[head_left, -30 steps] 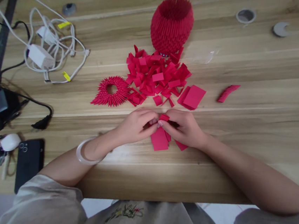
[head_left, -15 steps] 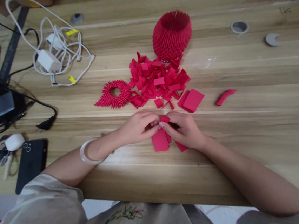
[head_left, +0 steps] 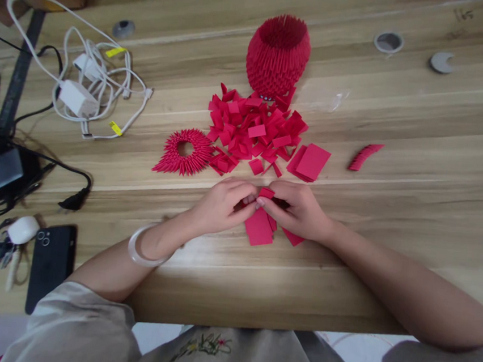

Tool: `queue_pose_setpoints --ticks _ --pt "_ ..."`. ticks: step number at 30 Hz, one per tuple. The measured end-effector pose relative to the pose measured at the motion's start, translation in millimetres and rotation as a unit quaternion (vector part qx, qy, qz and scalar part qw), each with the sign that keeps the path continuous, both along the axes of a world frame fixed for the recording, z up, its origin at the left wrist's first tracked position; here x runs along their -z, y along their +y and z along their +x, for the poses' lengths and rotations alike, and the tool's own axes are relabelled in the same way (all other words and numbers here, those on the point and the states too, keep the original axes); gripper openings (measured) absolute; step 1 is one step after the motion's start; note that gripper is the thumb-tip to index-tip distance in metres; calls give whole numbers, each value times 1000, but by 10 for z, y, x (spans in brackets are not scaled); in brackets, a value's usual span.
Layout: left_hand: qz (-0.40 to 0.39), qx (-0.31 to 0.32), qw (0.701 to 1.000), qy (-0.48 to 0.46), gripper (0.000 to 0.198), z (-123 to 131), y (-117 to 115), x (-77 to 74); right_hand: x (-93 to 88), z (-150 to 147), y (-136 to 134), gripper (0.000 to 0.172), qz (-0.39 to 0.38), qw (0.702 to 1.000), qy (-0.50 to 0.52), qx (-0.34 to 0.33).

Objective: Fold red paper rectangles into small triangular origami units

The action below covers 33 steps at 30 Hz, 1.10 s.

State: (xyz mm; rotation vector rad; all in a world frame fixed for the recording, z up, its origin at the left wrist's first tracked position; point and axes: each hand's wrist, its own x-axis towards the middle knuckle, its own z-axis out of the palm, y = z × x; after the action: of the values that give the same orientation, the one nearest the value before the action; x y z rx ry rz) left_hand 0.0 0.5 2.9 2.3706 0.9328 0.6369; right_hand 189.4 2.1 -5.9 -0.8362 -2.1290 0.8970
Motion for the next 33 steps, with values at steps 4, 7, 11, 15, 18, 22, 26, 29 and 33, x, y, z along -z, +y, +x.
queue_pose_setpoints --ticks 4,7,11,15,18,22,26,29,33 --pt "-1 -1 1000 0 15 1 -1 -6 1 3 1 31 -3 1000 -4 -3" --pt "-2 0 1000 0 15 2 0 -8 -4 3 0 31 -6 1000 -6 -5" --pt "1 1 1000 -5 16 3 0 -3 -8 1 -1 31 -10 1000 -3 -3" --pt "-1 0 1000 -2 15 2 -1 -3 -8 2 -1 32 -5 1000 -2 0" --pt "-1 -2 1000 -2 15 1 -2 -4 -11 4 0 31 -5 1000 0 -1" --pt "0 -2 1000 -5 15 0 -2 3 -21 3 1 31 -9 1000 0 -1" --pt "0 -2 1000 -4 14 2 -3 10 -28 3 4 31 -10 1000 4 1" --pt "-4 -2 1000 -2 15 -1 -4 10 -27 6 4 31 -11 1000 3 1" --pt "-6 -1 1000 -1 14 -8 -1 10 -24 9 3 31 -15 1000 -6 3"
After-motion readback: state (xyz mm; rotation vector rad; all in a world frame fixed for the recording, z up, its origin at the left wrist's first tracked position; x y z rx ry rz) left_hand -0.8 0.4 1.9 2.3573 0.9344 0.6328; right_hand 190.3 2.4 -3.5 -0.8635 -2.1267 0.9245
